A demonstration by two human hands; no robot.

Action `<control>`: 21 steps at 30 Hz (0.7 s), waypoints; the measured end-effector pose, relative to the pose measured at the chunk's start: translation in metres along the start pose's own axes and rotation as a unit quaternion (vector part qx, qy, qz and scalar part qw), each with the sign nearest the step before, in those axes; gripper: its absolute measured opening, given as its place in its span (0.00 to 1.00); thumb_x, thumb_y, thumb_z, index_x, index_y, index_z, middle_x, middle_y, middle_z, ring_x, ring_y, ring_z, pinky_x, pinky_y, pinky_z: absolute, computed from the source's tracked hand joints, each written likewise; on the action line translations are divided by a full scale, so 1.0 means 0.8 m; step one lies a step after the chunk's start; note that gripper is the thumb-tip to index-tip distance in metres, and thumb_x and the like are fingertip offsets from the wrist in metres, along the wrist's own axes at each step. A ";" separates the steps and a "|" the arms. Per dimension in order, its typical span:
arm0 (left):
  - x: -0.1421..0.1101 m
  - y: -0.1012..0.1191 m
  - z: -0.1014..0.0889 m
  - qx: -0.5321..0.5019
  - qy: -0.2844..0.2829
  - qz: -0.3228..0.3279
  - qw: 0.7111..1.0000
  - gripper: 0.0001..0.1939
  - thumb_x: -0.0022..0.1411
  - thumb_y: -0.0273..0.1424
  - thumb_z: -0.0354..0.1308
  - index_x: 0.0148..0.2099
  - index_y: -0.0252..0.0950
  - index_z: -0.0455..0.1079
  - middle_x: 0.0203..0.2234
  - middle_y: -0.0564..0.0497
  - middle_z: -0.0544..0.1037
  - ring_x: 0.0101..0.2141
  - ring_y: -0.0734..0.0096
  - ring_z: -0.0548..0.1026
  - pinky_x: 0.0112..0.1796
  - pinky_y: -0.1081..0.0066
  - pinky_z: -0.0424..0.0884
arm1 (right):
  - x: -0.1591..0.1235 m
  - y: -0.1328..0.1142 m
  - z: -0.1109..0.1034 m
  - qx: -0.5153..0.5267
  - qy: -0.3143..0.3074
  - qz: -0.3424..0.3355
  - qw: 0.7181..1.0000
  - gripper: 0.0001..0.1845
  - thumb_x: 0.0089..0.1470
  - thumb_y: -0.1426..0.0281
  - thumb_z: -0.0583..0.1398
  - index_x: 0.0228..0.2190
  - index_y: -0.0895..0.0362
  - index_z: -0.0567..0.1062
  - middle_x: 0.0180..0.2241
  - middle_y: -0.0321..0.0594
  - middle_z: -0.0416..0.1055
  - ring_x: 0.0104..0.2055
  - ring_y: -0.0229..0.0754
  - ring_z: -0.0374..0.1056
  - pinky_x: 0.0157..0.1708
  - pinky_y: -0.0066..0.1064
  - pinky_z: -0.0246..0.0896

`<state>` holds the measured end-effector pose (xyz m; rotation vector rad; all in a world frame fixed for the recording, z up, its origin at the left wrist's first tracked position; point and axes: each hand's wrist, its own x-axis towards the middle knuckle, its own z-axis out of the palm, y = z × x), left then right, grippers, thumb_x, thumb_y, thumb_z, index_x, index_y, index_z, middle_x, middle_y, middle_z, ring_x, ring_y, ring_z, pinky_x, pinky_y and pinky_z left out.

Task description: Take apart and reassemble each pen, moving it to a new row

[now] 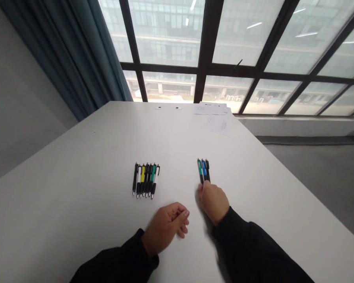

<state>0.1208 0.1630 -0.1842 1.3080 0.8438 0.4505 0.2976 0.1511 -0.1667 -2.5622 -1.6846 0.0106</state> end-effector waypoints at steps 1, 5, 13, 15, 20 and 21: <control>0.000 -0.001 0.000 0.001 0.000 0.000 1.000 0.22 0.60 0.48 0.58 0.35 0.31 0.68 0.23 0.50 0.74 0.20 0.75 0.72 0.21 0.74 0.69 | 0.000 0.000 0.000 0.001 -0.001 0.000 1.000 0.16 0.66 0.68 0.48 0.33 0.60 0.72 0.27 0.49 0.77 0.29 0.52 0.77 0.27 0.35 0.65; 0.001 -0.004 -0.001 0.003 -0.005 0.000 1.000 0.22 0.60 0.48 0.58 0.35 0.31 0.68 0.24 0.50 0.74 0.20 0.75 0.72 0.21 0.74 0.69 | 0.002 0.002 0.000 0.004 -0.004 0.002 1.000 0.16 0.65 0.68 0.49 0.32 0.60 0.72 0.28 0.51 0.77 0.30 0.51 0.77 0.28 0.34 0.65; 0.001 -0.003 -0.002 0.007 -0.008 0.001 1.000 0.21 0.62 0.47 0.57 0.36 0.31 0.69 0.24 0.50 0.75 0.20 0.75 0.72 0.22 0.74 0.69 | 0.001 -0.001 -0.004 0.009 -0.006 0.004 1.000 0.18 0.66 0.64 0.48 0.33 0.61 0.73 0.28 0.53 0.77 0.30 0.52 0.77 0.28 0.35 0.66; 0.001 -0.003 -0.002 0.004 -0.009 0.001 1.000 0.21 0.61 0.47 0.57 0.36 0.31 0.69 0.24 0.50 0.75 0.20 0.75 0.72 0.22 0.74 0.69 | 0.001 -0.001 -0.005 0.006 -0.002 0.004 1.000 0.18 0.65 0.65 0.49 0.33 0.61 0.73 0.28 0.53 0.77 0.30 0.52 0.77 0.28 0.35 0.65; 0.001 -0.004 -0.002 -0.003 -0.012 0.000 1.000 0.21 0.61 0.47 0.58 0.35 0.31 0.69 0.24 0.50 0.74 0.20 0.75 0.72 0.21 0.74 0.69 | 0.002 0.000 -0.003 0.003 -0.006 0.006 1.000 0.18 0.65 0.67 0.48 0.32 0.61 0.73 0.28 0.51 0.77 0.30 0.51 0.77 0.29 0.34 0.66; 0.001 -0.004 -0.002 -0.003 -0.013 0.000 1.000 0.21 0.61 0.47 0.58 0.35 0.31 0.69 0.24 0.50 0.74 0.20 0.75 0.72 0.21 0.74 0.69 | 0.003 0.000 -0.003 0.005 -0.008 0.007 1.000 0.18 0.65 0.67 0.48 0.32 0.61 0.74 0.28 0.52 0.77 0.30 0.51 0.77 0.29 0.34 0.66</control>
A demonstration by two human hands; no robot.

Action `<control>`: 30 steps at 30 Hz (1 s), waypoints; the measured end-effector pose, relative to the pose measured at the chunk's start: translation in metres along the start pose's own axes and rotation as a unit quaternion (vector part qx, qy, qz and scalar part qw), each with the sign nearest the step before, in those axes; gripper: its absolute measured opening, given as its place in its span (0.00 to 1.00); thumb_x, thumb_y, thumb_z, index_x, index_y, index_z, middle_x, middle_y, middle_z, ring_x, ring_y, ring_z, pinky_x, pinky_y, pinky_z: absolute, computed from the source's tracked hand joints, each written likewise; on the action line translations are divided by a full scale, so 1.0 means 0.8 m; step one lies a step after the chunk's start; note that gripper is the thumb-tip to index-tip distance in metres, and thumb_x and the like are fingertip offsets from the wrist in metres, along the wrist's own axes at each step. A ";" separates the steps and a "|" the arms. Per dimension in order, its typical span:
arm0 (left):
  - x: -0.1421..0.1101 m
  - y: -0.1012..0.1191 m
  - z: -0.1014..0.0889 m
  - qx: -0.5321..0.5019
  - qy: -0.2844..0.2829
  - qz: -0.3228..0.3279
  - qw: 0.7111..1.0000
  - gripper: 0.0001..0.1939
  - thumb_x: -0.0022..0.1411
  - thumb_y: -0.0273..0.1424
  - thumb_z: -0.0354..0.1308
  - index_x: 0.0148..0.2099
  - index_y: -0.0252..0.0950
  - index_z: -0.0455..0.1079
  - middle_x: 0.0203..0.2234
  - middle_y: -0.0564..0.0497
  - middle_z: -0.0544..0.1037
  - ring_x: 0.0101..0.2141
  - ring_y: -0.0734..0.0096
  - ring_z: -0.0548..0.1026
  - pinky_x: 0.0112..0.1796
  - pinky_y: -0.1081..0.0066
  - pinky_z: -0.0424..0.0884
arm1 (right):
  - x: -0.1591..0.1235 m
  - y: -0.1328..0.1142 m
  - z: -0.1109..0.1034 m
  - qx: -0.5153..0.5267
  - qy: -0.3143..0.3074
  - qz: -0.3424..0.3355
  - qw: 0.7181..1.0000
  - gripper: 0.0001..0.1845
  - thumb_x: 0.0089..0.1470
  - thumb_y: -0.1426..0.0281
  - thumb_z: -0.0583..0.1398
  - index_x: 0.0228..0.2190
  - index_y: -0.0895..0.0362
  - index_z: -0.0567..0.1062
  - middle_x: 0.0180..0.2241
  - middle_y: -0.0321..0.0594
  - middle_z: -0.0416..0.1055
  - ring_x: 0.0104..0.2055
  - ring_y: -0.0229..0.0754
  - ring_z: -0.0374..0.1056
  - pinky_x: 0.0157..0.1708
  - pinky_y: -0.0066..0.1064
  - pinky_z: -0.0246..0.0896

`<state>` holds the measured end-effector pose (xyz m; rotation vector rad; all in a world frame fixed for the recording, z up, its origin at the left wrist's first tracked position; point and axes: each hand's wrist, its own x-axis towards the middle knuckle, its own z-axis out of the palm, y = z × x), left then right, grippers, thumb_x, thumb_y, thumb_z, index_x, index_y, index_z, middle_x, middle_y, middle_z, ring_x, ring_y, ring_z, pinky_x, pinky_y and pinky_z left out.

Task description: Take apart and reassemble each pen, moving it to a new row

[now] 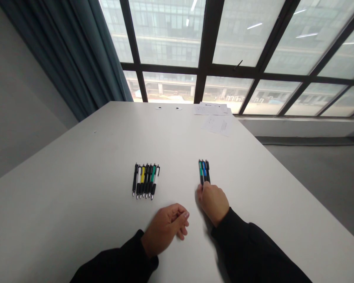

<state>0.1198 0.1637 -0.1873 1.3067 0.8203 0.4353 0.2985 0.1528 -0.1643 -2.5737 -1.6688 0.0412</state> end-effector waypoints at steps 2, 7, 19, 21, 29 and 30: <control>0.000 0.000 0.000 0.001 0.000 0.001 1.000 0.21 0.61 0.47 0.57 0.35 0.31 0.69 0.24 0.50 0.74 0.20 0.75 0.72 0.22 0.74 0.69 | 0.000 0.000 0.000 0.002 -0.003 0.002 1.000 0.18 0.65 0.67 0.48 0.33 0.61 0.74 0.28 0.52 0.77 0.30 0.51 0.77 0.29 0.34 0.66; 0.000 0.002 0.000 0.004 0.004 0.000 1.000 0.21 0.60 0.48 0.58 0.35 0.31 0.69 0.24 0.50 0.75 0.20 0.75 0.72 0.21 0.74 0.69 | 0.000 0.000 -0.003 0.007 0.001 0.007 1.000 0.18 0.65 0.67 0.49 0.32 0.61 0.74 0.28 0.52 0.77 0.30 0.51 0.77 0.29 0.34 0.66; 0.000 0.005 0.003 -0.029 0.001 0.007 1.000 0.25 0.59 0.52 0.57 0.36 0.31 0.69 0.24 0.50 0.73 0.20 0.74 0.72 0.19 0.75 0.68 | 0.000 -0.001 -0.005 0.007 -0.005 0.016 1.000 0.18 0.64 0.67 0.49 0.32 0.61 0.76 0.28 0.53 0.78 0.31 0.51 0.77 0.29 0.33 0.65; -0.001 0.004 0.004 -0.035 0.005 0.004 0.999 0.25 0.58 0.52 0.57 0.36 0.32 0.69 0.25 0.50 0.73 0.20 0.74 0.72 0.19 0.75 0.68 | 0.000 0.000 -0.003 0.007 0.003 0.010 1.000 0.19 0.65 0.65 0.50 0.31 0.61 0.75 0.27 0.52 0.78 0.29 0.50 0.77 0.27 0.32 0.63; 0.001 0.015 -0.043 0.366 0.233 0.141 0.890 0.10 0.62 0.37 0.58 0.37 0.36 0.73 0.22 0.52 0.71 0.24 0.72 0.69 0.31 0.71 0.65 | -0.009 0.019 0.013 0.009 0.030 -0.069 0.997 0.19 0.64 0.60 0.52 0.28 0.58 0.73 0.23 0.45 0.77 0.24 0.45 0.73 0.22 0.29 0.48; 0.001 0.017 -0.052 0.423 0.264 0.136 0.856 0.09 0.62 0.36 0.57 0.40 0.36 0.73 0.24 0.52 0.72 0.26 0.71 0.70 0.31 0.71 0.64 | -0.010 0.022 0.015 0.014 0.032 -0.085 0.996 0.19 0.63 0.60 0.52 0.27 0.58 0.72 0.23 0.44 0.76 0.23 0.44 0.72 0.22 0.29 0.47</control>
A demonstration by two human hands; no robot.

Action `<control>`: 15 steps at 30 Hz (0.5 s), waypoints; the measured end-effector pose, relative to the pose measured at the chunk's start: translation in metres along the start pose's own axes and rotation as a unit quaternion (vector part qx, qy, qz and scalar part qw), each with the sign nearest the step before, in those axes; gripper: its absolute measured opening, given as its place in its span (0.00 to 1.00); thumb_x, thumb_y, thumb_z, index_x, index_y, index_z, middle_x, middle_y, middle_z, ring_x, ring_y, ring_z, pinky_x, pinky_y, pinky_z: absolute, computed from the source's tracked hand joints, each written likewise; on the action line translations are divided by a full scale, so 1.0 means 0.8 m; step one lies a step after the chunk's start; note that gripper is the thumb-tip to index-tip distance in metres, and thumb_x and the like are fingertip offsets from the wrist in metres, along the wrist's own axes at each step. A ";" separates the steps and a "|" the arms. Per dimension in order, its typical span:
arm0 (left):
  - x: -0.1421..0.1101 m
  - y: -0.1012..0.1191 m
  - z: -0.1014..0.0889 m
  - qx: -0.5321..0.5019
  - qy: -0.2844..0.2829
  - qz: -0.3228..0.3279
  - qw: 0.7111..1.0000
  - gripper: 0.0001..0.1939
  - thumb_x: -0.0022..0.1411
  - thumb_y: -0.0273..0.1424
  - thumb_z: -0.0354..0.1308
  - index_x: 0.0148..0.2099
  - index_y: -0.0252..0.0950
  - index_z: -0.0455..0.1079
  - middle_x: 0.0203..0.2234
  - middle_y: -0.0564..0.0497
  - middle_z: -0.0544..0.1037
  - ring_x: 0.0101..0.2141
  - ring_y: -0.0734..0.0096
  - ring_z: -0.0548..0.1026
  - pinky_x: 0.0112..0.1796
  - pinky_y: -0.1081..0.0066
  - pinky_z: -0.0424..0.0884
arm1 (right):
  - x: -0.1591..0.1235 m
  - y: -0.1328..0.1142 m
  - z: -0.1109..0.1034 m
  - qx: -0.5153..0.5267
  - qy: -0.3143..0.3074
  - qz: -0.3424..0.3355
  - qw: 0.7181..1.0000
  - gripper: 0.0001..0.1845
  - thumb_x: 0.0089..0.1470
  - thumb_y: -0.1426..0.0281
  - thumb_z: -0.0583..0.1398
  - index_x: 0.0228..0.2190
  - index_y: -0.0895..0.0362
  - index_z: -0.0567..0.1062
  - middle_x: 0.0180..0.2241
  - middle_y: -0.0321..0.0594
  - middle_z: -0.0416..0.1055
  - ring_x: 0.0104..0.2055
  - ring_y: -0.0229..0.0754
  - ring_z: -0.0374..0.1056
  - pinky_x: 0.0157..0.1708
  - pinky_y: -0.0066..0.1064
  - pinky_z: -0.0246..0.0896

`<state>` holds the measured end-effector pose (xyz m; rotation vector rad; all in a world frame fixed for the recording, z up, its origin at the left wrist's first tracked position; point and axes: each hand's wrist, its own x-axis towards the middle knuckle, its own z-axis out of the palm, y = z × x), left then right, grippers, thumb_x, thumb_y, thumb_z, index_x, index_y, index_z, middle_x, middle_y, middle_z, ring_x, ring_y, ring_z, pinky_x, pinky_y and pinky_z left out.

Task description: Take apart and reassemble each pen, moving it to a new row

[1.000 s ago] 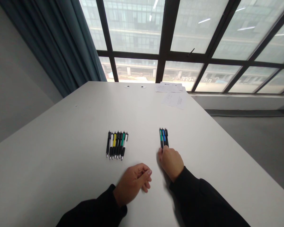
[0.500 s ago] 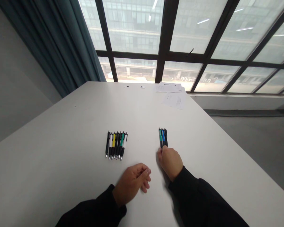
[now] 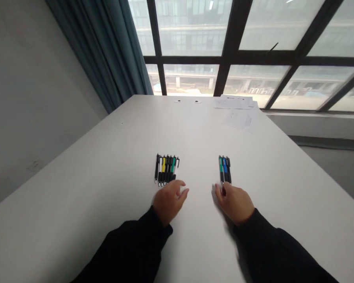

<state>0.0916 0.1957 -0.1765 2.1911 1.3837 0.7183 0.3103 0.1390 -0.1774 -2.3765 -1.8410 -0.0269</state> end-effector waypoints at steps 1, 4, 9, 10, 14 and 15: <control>0.004 -0.006 -0.005 0.060 0.019 -0.013 0.998 0.09 0.63 0.35 0.57 0.42 0.36 0.73 0.27 0.50 0.73 0.27 0.69 0.71 0.31 0.71 0.64 | -0.001 0.002 0.002 0.005 0.003 -0.013 1.000 0.19 0.63 0.60 0.53 0.26 0.58 0.72 0.22 0.43 0.76 0.23 0.43 0.72 0.22 0.30 0.46; 0.011 -0.015 -0.014 0.176 0.030 -0.034 0.983 0.11 0.65 0.36 0.55 0.44 0.36 0.72 0.35 0.47 0.76 0.32 0.65 0.73 0.31 0.71 0.62 | -0.005 0.008 0.006 0.021 0.015 -0.041 0.999 0.19 0.63 0.60 0.53 0.25 0.57 0.71 0.21 0.41 0.74 0.21 0.40 0.69 0.22 0.30 0.44; 0.011 -0.015 -0.013 0.246 0.021 -0.018 0.969 0.10 0.65 0.36 0.55 0.41 0.36 0.73 0.35 0.47 0.76 0.34 0.64 0.74 0.31 0.70 0.63 | -0.008 0.015 0.014 0.057 0.069 -0.091 0.992 0.21 0.62 0.59 0.52 0.21 0.57 0.69 0.18 0.38 0.70 0.17 0.38 0.64 0.21 0.29 0.43; 0.011 -0.015 -0.012 0.250 0.027 -0.006 0.968 0.09 0.65 0.36 0.56 0.40 0.37 0.73 0.35 0.48 0.76 0.35 0.64 0.74 0.31 0.70 0.64 | -0.009 0.017 0.016 0.068 0.083 -0.110 0.988 0.22 0.62 0.59 0.52 0.21 0.56 0.69 0.17 0.38 0.69 0.17 0.37 0.63 0.21 0.29 0.43; 0.010 -0.019 -0.008 0.258 0.058 0.065 0.962 0.06 0.64 0.32 0.57 0.38 0.39 0.75 0.34 0.49 0.77 0.37 0.62 0.72 0.33 0.67 0.66 | -0.013 0.022 0.019 0.118 0.101 -0.189 0.970 0.23 0.64 0.60 0.51 0.20 0.55 0.66 0.16 0.36 0.66 0.17 0.37 0.61 0.21 0.29 0.47; 0.010 -0.019 -0.007 0.256 0.064 0.080 0.961 0.06 0.64 0.31 0.57 0.37 0.39 0.75 0.34 0.49 0.78 0.36 0.62 0.72 0.34 0.66 0.66 | -0.014 0.023 0.019 0.130 0.099 -0.199 0.966 0.23 0.64 0.60 0.51 0.20 0.55 0.66 0.16 0.36 0.65 0.17 0.37 0.61 0.21 0.29 0.48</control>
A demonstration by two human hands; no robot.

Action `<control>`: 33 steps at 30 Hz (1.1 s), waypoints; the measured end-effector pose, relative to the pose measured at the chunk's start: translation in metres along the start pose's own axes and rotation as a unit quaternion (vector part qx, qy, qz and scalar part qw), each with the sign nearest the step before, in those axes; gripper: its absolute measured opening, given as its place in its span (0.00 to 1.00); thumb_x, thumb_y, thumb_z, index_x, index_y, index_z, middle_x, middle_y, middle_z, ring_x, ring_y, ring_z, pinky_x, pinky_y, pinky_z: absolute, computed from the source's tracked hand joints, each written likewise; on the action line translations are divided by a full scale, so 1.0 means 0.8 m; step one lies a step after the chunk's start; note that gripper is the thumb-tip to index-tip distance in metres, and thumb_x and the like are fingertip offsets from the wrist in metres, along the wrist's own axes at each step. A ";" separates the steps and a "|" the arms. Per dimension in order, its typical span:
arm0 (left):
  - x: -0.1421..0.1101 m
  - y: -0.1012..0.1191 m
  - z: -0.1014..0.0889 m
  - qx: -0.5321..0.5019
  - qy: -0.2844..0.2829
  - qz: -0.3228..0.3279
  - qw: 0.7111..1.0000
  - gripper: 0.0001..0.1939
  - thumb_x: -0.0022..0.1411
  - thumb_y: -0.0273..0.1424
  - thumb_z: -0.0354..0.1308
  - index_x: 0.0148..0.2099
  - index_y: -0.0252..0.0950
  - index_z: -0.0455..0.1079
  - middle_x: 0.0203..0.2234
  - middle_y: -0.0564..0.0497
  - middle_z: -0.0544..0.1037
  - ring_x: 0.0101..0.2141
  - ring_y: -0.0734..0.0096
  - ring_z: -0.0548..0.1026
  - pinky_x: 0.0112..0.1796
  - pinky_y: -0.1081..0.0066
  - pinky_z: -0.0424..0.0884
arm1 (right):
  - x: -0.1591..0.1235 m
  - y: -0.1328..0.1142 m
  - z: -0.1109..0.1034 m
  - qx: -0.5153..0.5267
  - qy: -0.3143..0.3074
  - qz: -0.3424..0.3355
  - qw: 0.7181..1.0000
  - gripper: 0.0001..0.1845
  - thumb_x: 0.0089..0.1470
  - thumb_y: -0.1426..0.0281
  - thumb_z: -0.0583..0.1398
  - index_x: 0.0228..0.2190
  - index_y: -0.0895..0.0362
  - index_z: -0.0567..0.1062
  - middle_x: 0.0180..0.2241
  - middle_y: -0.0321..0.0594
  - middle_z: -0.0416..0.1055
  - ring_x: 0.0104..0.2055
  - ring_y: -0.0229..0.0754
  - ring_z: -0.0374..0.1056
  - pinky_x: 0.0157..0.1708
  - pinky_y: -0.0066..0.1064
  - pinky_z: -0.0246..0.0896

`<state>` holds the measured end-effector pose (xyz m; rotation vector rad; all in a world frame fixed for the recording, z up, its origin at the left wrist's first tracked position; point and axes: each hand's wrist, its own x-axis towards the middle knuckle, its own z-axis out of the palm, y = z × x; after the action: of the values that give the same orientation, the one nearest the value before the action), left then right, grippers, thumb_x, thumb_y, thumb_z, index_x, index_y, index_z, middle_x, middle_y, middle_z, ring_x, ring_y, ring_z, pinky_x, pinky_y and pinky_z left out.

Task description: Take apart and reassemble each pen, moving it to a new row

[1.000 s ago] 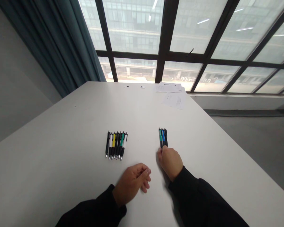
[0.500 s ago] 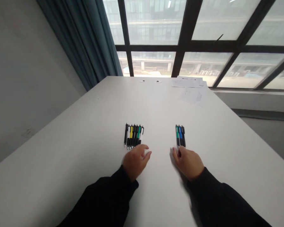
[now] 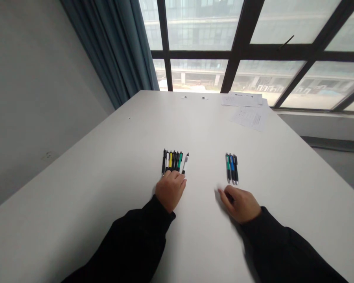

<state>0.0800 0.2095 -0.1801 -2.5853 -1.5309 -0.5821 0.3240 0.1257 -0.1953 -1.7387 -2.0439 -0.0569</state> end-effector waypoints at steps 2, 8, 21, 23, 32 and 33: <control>0.000 0.001 0.001 -0.011 0.016 0.019 1.000 0.05 0.63 0.28 0.58 0.37 0.38 0.75 0.32 0.48 0.79 0.35 0.61 0.72 0.34 0.65 0.67 | -0.001 0.000 -0.002 0.029 0.003 0.000 1.000 0.21 0.63 0.60 0.52 0.20 0.55 0.66 0.16 0.35 0.65 0.17 0.37 0.61 0.21 0.28 0.52; 0.001 0.010 -0.001 -0.271 0.032 0.035 0.961 0.03 0.58 0.24 0.59 0.36 0.35 0.74 0.31 0.48 0.79 0.33 0.66 0.76 0.37 0.66 0.72 | 0.000 0.001 -0.007 0.157 0.054 0.074 0.983 0.16 0.60 0.60 0.57 0.43 0.58 0.71 0.25 0.37 0.73 0.17 0.34 0.64 0.21 0.26 0.62; 0.011 0.002 -0.008 -0.758 -0.035 -0.191 0.623 0.11 0.48 0.28 0.72 0.33 0.32 0.75 0.31 0.48 0.82 0.29 0.74 0.79 0.35 0.73 0.77 | -0.007 -0.016 -0.022 0.209 0.136 0.016 0.968 0.12 0.63 0.71 0.54 0.46 0.56 0.72 0.26 0.37 0.71 0.21 0.34 0.67 0.22 0.26 0.66; 0.012 0.001 -0.008 -0.781 -0.027 -0.210 0.588 0.11 0.47 0.30 0.73 0.33 0.32 0.77 0.32 0.47 0.82 0.30 0.73 0.79 0.36 0.72 0.78 | -0.007 -0.016 -0.024 0.219 0.135 0.006 0.966 0.12 0.64 0.73 0.53 0.47 0.56 0.72 0.27 0.36 0.71 0.20 0.33 0.65 0.22 0.26 0.66; 0.013 0.001 -0.009 -0.824 -0.013 -0.236 0.516 0.13 0.44 0.32 0.75 0.33 0.34 0.78 0.33 0.48 0.82 0.34 0.72 0.80 0.40 0.71 0.77 | -0.008 -0.018 -0.021 0.236 0.162 0.051 0.957 0.06 0.60 0.73 0.59 0.41 0.56 0.72 0.28 0.37 0.72 0.21 0.33 0.67 0.19 0.24 0.64; 0.013 0.001 -0.009 -0.821 -0.012 -0.236 0.520 0.13 0.45 0.32 0.75 0.33 0.34 0.78 0.32 0.49 0.82 0.33 0.72 0.80 0.39 0.71 0.77 | -0.008 -0.018 -0.021 0.233 0.161 0.050 0.958 0.06 0.60 0.73 0.59 0.41 0.56 0.72 0.27 0.37 0.71 0.21 0.33 0.67 0.20 0.24 0.64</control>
<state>0.0834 0.2160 -0.1695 -2.4528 -2.0883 -3.4983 0.3164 0.1112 -0.1791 -1.4251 -1.5739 0.1528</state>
